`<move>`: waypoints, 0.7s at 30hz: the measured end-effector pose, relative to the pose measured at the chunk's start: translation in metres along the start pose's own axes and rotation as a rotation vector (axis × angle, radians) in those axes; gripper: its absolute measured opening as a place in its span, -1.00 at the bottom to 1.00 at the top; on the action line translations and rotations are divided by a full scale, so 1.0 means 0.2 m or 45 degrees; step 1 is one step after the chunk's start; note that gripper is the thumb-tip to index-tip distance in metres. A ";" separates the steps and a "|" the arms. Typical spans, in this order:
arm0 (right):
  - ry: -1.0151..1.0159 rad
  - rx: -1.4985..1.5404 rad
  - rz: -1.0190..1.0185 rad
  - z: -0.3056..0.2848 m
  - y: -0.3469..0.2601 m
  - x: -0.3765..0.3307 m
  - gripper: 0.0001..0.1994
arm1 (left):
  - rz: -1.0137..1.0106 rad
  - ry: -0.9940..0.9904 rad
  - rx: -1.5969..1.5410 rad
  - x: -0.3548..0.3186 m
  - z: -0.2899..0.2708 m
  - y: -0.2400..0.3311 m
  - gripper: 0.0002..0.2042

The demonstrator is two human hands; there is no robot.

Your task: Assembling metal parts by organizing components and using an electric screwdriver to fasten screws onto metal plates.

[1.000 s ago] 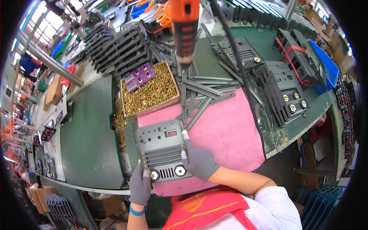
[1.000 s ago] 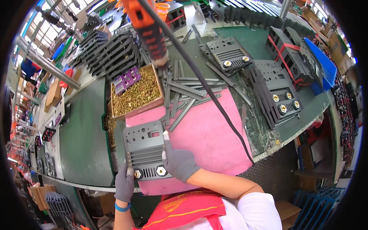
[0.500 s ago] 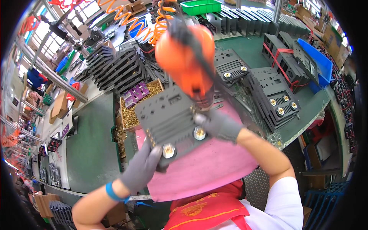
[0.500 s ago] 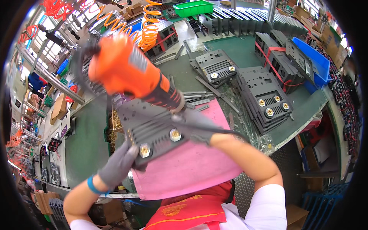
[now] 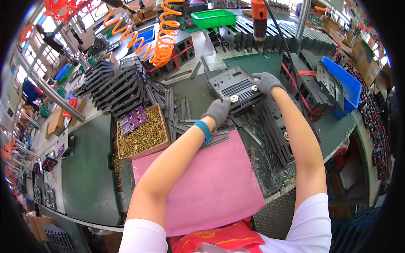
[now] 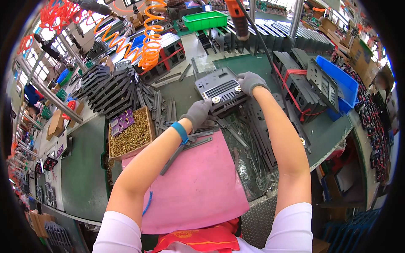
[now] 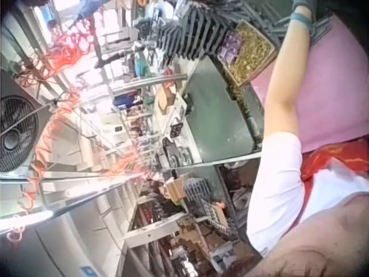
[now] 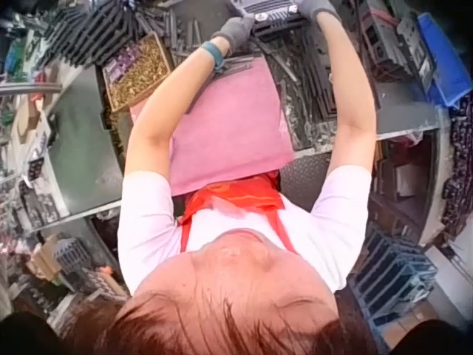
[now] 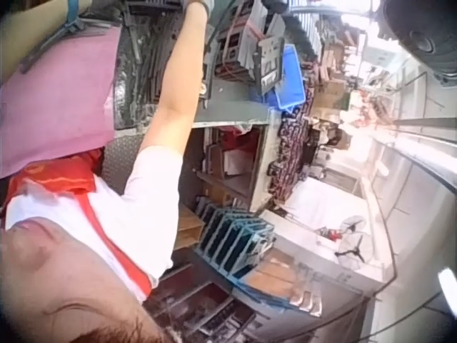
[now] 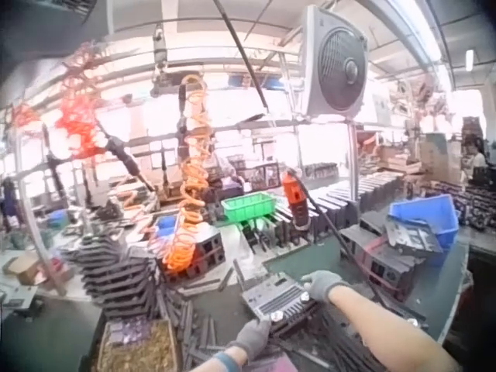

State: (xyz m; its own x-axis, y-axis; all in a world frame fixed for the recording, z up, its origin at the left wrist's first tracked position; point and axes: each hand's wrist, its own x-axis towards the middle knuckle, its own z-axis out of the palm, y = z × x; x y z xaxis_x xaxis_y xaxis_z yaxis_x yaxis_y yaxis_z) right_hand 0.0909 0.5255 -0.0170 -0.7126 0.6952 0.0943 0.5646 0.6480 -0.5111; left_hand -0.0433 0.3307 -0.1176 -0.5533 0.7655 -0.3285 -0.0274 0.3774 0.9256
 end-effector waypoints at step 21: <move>0.534 -0.665 -0.196 0.05 -0.02 -0.17 -0.62 | 0.839 0.519 1.120 -1.02 -0.31 -0.47 -0.65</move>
State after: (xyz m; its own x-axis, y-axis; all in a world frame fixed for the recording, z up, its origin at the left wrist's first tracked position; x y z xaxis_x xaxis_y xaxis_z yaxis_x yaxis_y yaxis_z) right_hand 0.1090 0.4968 -0.0267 -0.6384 0.5767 0.5097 0.6718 0.7407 0.0033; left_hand 0.0205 0.1062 -0.1263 -0.4762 0.7839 0.3984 0.8608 0.3231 0.3932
